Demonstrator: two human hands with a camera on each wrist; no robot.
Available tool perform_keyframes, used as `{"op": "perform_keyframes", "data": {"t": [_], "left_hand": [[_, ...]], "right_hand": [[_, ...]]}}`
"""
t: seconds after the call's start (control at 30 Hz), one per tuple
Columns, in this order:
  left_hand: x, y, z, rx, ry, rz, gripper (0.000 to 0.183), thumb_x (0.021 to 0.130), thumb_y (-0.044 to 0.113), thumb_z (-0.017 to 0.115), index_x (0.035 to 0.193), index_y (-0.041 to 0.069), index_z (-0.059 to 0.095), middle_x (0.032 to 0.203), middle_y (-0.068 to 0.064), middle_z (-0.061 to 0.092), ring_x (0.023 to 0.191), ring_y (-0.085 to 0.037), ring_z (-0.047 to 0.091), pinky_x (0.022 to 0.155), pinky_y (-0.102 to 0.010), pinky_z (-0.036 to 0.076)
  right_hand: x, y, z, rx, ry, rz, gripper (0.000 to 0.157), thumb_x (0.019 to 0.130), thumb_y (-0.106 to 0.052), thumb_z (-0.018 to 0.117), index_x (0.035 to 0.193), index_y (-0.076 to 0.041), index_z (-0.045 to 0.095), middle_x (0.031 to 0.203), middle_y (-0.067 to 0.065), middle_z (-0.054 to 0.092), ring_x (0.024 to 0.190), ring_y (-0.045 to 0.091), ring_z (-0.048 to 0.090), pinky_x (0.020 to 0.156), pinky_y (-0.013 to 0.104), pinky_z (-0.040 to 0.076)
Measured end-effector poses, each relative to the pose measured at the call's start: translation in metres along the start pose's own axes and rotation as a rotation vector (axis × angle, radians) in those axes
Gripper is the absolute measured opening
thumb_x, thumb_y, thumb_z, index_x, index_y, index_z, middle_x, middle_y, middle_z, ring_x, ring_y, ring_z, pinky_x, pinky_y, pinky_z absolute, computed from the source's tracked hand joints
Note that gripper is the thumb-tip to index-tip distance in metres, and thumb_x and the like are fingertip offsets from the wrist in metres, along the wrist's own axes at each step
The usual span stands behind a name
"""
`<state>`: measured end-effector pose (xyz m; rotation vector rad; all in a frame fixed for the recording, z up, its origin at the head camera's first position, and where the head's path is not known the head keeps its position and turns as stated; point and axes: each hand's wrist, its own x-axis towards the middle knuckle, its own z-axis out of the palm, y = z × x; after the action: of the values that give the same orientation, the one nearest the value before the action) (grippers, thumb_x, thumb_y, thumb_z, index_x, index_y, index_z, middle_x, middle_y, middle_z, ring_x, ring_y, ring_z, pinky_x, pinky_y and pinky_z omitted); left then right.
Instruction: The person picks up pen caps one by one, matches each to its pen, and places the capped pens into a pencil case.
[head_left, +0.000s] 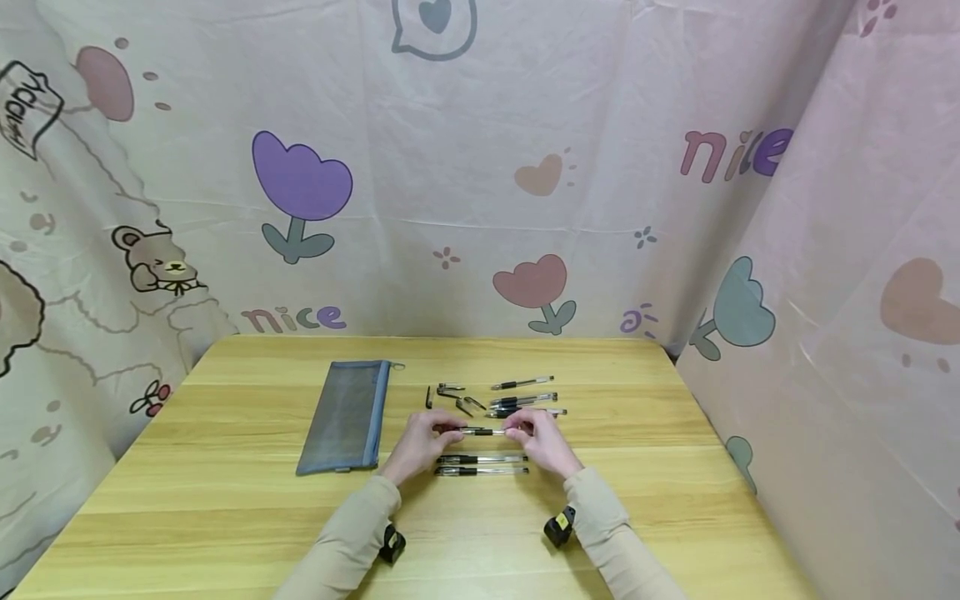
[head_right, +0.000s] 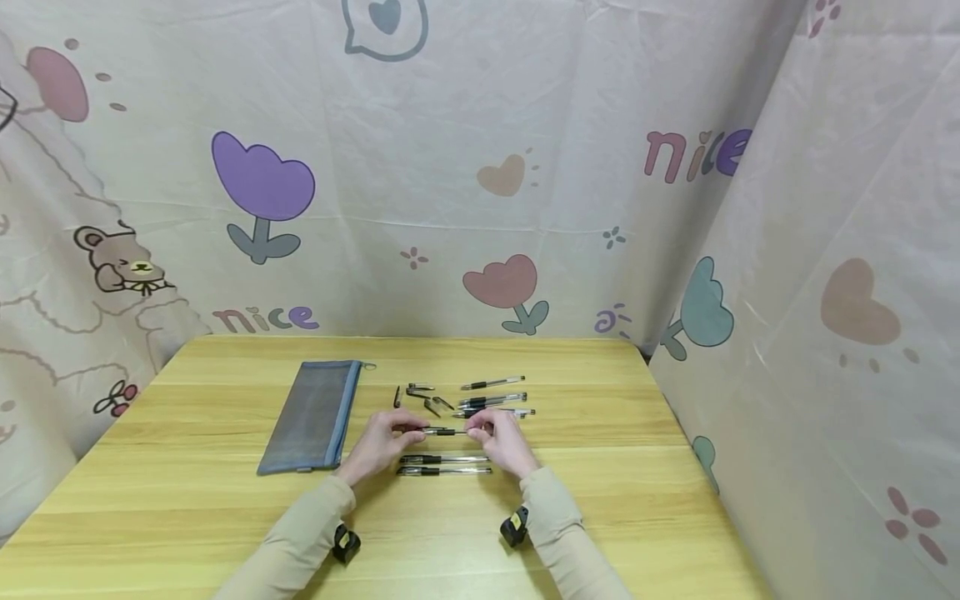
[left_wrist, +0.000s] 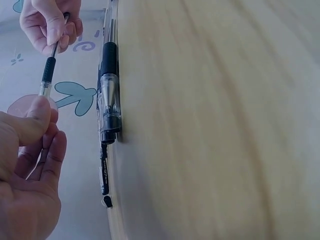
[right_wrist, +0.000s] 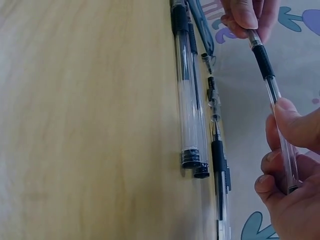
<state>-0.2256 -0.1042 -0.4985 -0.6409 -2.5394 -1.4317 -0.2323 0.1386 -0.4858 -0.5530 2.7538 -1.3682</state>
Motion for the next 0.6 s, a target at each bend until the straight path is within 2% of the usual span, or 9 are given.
{"op": "perform_keyframes", "data": {"t": [0.33, 0.53, 0.6], "left_hand": [[0.002, 0.002, -0.004, 0.031, -0.041, -0.059, 0.014, 0.091, 0.007, 0.072, 0.103, 0.006, 0.078, 0.1, -0.007, 0.077, 0.085, -0.013, 0.067, 0.074, -0.021, 0.054], [0.003, -0.002, -0.008, 0.049, -0.051, -0.116, 0.016, 0.091, 0.007, 0.071, 0.106, 0.004, 0.077, 0.105, -0.01, 0.077, 0.093, -0.019, 0.07, 0.081, -0.027, 0.057], [0.003, -0.004, -0.01, 0.061, -0.05, -0.134, 0.015, 0.091, 0.006, 0.071, 0.105, 0.005, 0.077, 0.105, -0.009, 0.077, 0.094, -0.021, 0.07, 0.082, -0.028, 0.056]], "right_hand": [[0.001, 0.005, -0.001, 0.021, -0.048, -0.01, 0.012, 0.093, -0.007, 0.068, 0.104, -0.006, 0.073, 0.101, 0.008, 0.073, 0.084, 0.011, 0.059, 0.076, 0.02, 0.049], [0.002, 0.014, -0.007, -0.003, -0.073, 0.01, 0.018, 0.094, -0.008, 0.067, 0.111, -0.006, 0.072, 0.108, 0.009, 0.073, 0.098, 0.021, 0.066, 0.091, 0.037, 0.055], [0.002, 0.018, -0.009, -0.027, -0.065, 0.026, 0.018, 0.094, -0.008, 0.067, 0.111, -0.006, 0.072, 0.109, 0.009, 0.073, 0.1, 0.022, 0.066, 0.092, 0.039, 0.055]]}}
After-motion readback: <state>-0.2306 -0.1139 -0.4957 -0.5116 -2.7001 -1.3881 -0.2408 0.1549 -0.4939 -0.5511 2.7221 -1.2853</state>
